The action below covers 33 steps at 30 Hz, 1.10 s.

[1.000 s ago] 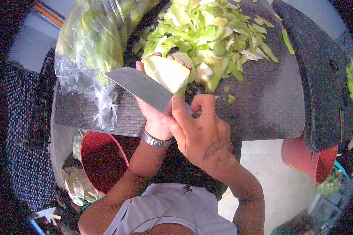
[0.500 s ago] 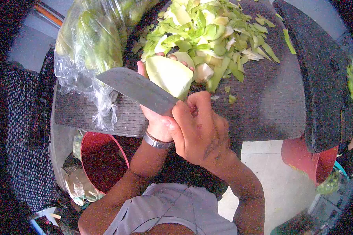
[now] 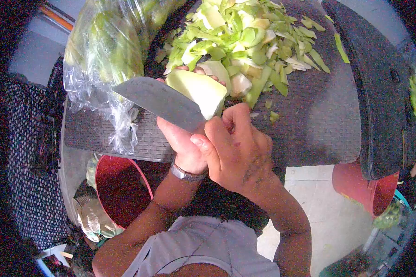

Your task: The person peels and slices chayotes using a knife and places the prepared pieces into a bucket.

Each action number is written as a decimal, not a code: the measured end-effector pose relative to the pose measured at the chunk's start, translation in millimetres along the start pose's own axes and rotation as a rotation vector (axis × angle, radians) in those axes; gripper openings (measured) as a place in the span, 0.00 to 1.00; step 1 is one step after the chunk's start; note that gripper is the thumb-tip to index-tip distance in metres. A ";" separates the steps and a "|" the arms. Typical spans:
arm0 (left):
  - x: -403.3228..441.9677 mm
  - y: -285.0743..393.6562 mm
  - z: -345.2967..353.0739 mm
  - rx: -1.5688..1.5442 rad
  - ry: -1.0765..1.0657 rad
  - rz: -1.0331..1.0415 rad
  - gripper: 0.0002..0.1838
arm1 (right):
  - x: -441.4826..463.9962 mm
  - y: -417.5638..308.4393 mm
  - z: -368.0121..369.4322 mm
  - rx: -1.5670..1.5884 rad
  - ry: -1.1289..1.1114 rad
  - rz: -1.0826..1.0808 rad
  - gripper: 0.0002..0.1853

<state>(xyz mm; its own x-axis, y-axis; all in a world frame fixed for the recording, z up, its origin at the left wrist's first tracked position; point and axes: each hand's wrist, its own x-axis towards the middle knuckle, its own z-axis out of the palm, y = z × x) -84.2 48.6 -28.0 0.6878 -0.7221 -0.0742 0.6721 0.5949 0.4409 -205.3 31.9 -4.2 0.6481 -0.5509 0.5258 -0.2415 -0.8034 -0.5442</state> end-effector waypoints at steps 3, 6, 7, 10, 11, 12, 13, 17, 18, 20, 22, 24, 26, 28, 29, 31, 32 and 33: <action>-1.6 -3.4 5.0 -0.005 0.019 0.004 0.25 | 1.6 1.8 0.9 0.019 0.015 0.029 0.15; -12.7 -4.1 13.0 0.028 0.038 -0.016 0.22 | 5.0 5.9 0.6 0.044 0.026 0.037 0.16; -12.5 -4.1 12.3 0.064 0.041 0.001 0.23 | 6.0 7.3 0.5 0.053 0.028 0.035 0.17; -12.6 -5.5 10.9 0.149 0.068 0.042 0.24 | 4.7 10.0 2.8 0.070 0.064 0.047 0.19; -11.7 -6.7 12.6 0.162 0.086 0.056 0.25 | 5.4 9.9 2.3 0.081 0.063 0.069 0.19; -11.1 -7.6 13.8 0.176 0.105 0.068 0.25 | 5.1 9.0 1.9 0.093 0.062 0.095 0.20; -10.0 -7.0 12.9 0.172 0.063 0.045 0.24 | 4.7 8.2 1.8 0.106 0.061 0.122 0.20; 9.0 -3.9 1.8 0.057 0.060 -0.071 0.23 | 5.5 5.1 3.4 0.139 0.061 0.136 0.18; 13.8 -3.7 -1.1 0.003 0.100 -0.106 0.24 | 4.4 2.6 3.8 0.147 0.066 0.136 0.17; 16.9 1.5 -6.9 -0.041 0.014 -0.165 0.25 | 5.4 2.4 2.8 0.140 0.078 0.194 0.17; 18.2 6.8 8.4 -0.005 0.098 -0.180 0.26 | 9.1 7.5 -1.8 0.110 0.093 0.317 0.21; 19.6 13.6 10.7 -0.017 0.088 -0.211 0.25 | 19.9 13.3 -11.5 0.055 0.097 0.413 0.22; 21.6 17.8 4.7 0.007 0.030 -0.271 0.25 | 27.4 19.2 -12.4 0.050 0.117 0.412 0.26; 24.6 18.0 0.6 0.050 -0.021 -0.315 0.26 | 33.7 22.9 -9.8 -0.002 0.105 0.410 0.26; 24.0 17.1 1.1 0.096 -0.011 -0.305 0.27 | 36.9 25.3 -8.3 -0.029 0.099 0.410 0.26; 21.8 17.2 5.6 0.189 0.008 -0.280 0.28 | 40.7 43.9 -2.3 -0.003 0.158 0.422 0.24; 21.2 18.9 4.6 0.140 -0.021 -0.318 0.28 | 40.0 50.4 -1.0 0.012 0.185 0.430 0.23; 20.6 22.5 2.8 0.091 -0.047 -0.354 0.28 | 39.7 50.2 -3.6 0.064 0.166 0.502 0.21</action>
<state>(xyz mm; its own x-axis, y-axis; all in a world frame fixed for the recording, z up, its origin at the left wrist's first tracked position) -55.7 46.2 -17.1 0.4020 -0.8944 -0.1962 0.8377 0.2727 0.4732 -194.2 -31.1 -8.3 0.3394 -0.8968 0.2837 -0.4449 -0.4188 -0.7917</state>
